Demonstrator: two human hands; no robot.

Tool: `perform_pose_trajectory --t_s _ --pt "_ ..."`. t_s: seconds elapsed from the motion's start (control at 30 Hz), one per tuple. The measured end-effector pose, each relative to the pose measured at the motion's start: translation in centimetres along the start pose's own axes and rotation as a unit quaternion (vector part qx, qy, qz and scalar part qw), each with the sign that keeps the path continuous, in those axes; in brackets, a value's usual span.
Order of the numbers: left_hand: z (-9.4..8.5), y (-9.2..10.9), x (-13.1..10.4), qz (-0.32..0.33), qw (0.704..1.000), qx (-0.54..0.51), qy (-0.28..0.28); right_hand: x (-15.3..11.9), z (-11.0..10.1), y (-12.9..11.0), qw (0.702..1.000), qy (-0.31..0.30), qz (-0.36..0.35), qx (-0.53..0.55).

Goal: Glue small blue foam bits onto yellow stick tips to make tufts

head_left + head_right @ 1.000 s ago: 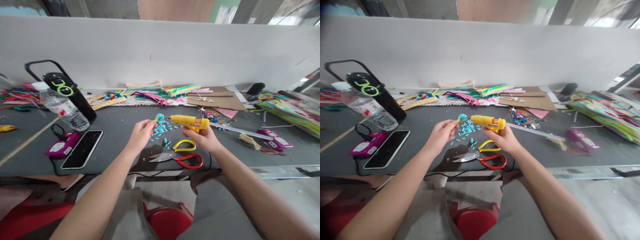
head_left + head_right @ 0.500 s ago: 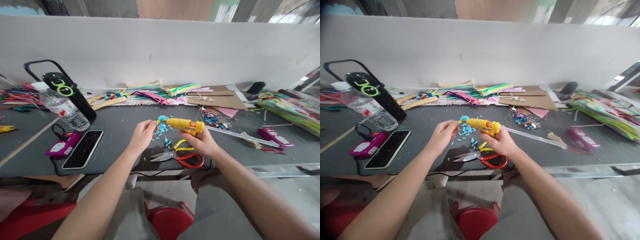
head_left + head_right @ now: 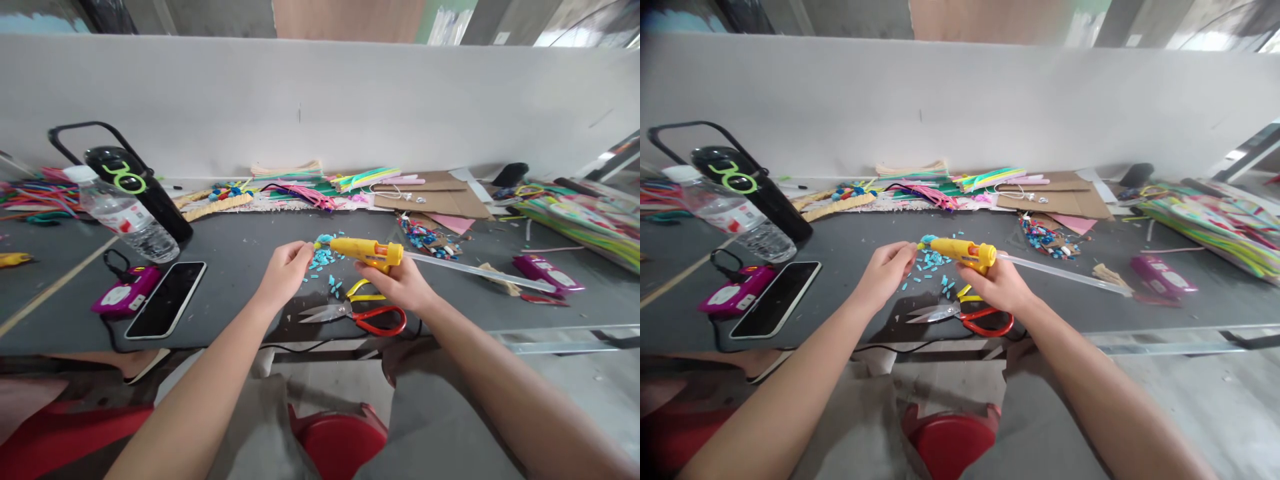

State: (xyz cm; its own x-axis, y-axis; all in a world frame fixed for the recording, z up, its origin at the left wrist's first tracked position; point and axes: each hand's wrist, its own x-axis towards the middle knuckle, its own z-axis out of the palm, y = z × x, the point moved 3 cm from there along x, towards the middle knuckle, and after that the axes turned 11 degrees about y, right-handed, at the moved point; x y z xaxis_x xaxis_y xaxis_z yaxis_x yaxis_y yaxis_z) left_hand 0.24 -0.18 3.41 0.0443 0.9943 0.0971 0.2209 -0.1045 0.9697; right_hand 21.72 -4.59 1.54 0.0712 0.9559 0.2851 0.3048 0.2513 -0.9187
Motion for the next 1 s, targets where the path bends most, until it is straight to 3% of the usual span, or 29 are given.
perform_pose_trajectory --t_s 1.0 --pt "-0.17 -0.09 -0.14 0.048 0.996 0.071 -0.007 0.61 -0.95 0.37 0.999 0.011 -0.011 -0.032"
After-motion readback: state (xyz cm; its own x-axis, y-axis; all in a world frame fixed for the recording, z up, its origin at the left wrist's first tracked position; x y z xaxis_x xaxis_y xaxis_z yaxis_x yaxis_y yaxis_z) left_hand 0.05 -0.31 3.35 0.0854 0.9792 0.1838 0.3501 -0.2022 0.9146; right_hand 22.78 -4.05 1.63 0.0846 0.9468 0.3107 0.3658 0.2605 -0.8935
